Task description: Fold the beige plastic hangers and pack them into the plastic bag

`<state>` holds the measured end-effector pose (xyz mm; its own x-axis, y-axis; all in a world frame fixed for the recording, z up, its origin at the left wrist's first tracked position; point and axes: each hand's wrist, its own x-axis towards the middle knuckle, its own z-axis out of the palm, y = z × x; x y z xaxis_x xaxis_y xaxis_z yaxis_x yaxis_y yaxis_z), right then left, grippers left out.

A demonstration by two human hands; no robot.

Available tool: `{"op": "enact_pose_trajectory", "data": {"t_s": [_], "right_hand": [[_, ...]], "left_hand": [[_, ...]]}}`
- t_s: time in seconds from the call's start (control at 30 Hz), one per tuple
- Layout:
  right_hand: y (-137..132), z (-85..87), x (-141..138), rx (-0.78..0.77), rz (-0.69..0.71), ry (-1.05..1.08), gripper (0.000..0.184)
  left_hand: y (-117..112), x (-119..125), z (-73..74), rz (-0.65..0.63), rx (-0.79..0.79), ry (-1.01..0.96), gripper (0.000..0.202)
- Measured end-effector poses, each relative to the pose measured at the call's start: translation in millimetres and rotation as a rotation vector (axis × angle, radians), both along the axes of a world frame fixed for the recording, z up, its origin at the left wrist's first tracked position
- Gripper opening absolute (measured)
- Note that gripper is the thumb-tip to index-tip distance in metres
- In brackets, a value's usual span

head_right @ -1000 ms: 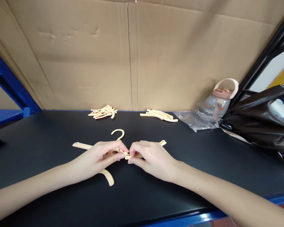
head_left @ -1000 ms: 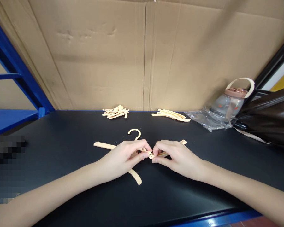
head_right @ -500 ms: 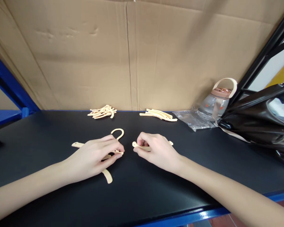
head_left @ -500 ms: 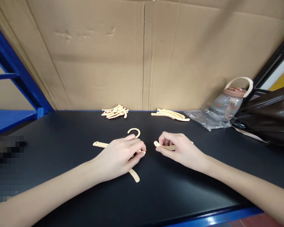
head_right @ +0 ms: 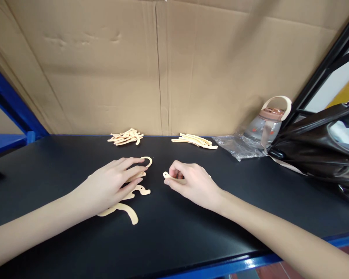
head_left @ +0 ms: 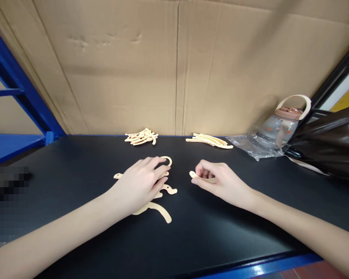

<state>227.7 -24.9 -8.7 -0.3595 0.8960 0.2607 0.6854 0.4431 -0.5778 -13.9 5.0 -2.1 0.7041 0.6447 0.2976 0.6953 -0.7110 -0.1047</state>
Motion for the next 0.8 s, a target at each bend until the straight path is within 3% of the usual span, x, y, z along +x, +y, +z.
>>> {"op": "enact_pose_trajectory", "data": {"t_s": [0.13, 0.43, 0.67, 0.8], "right_hand": [[0.0, -0.4, 0.3, -0.016, 0.004, 0.002, 0.018], [0.3, 0.1, -0.7, -0.038, 0.028, 0.024, 0.018], [-0.4, 0.7, 0.0, -0.03, 0.036, 0.024, 0.018], [-0.7, 1.4, -0.9, -0.039, 0.038, 0.023, 0.018]], "left_hand": [[2.2, 0.7, 1.3, 0.057, -0.077, 0.102, 0.025], [0.9, 2.8, 1.0, 0.044, -0.079, 0.039, 0.028], [-0.7, 2.8, 2.7, 0.084, 0.087, -0.12, 0.033], [-0.3, -0.6, 1.2, 0.09, 0.148, -0.109, 0.031]]}}
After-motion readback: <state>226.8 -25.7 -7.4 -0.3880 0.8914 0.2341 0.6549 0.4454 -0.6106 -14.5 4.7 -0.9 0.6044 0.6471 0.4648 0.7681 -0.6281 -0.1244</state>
